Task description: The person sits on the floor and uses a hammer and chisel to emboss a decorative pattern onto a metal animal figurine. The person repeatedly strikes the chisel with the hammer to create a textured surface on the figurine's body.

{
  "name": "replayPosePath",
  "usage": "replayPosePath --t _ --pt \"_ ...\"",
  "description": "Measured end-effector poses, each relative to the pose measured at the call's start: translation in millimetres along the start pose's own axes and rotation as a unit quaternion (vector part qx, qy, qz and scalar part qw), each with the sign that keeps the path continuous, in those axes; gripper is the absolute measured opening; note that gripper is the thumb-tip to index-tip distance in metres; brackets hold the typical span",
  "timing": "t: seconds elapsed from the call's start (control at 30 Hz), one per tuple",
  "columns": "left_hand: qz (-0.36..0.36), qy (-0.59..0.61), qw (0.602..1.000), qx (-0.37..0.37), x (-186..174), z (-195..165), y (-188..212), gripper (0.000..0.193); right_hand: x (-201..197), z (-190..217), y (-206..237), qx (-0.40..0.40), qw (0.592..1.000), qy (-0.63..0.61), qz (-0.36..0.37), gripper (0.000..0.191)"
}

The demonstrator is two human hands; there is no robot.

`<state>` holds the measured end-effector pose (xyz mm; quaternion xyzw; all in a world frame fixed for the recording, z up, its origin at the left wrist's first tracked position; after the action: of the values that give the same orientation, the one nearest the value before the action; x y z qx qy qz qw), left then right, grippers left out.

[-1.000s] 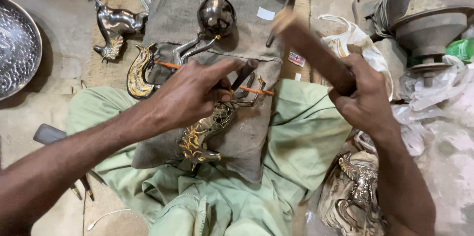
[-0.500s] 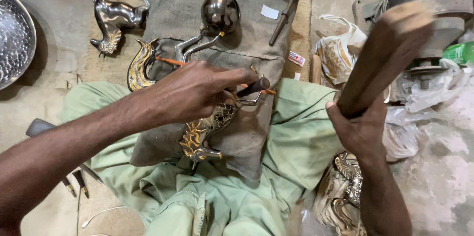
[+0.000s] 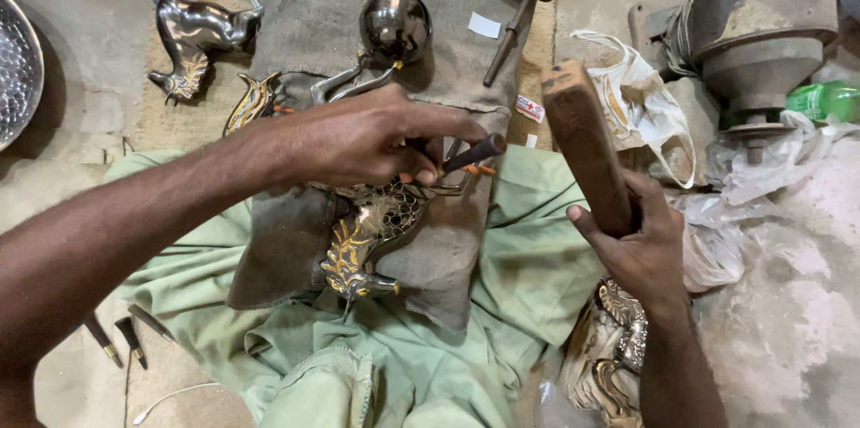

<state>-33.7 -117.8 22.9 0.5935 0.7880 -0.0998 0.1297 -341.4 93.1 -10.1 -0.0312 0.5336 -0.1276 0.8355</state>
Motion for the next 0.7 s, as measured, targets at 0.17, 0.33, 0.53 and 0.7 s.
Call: replayPosePath --t 0.17,0.33,0.53,0.7 --pt "0.003 -0.007 0.997 0.080 -1 -7 0 0.061 0 -4 -7 0.031 0.994 -0.104 -0.018 0.053" --pt "-0.012 -0.054 0.997 0.061 1 -12 0 0.053 -10 3 -18 -0.084 0.996 0.017 -0.028 0.049" --pt "-0.049 -0.088 0.994 -0.043 10 -14 2 0.056 -12 10 -26 -0.057 0.997 0.013 0.050 0.051" --pt "-0.116 -0.058 0.991 -0.020 14 -15 18 0.065 -7 7 -33 0.047 0.988 -0.141 0.046 0.050"
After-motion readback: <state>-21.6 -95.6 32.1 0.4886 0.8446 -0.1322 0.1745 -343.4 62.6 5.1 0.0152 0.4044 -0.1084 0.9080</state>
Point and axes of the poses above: each hand's wrist, its own y-axis away from the middle knuckle, its own x-axis out of the palm, z = x × y, the point moved 1 cm from there along -y, towards the middle knuckle, and after that the axes turned 10 degrees about y, right-handed, at the moved point
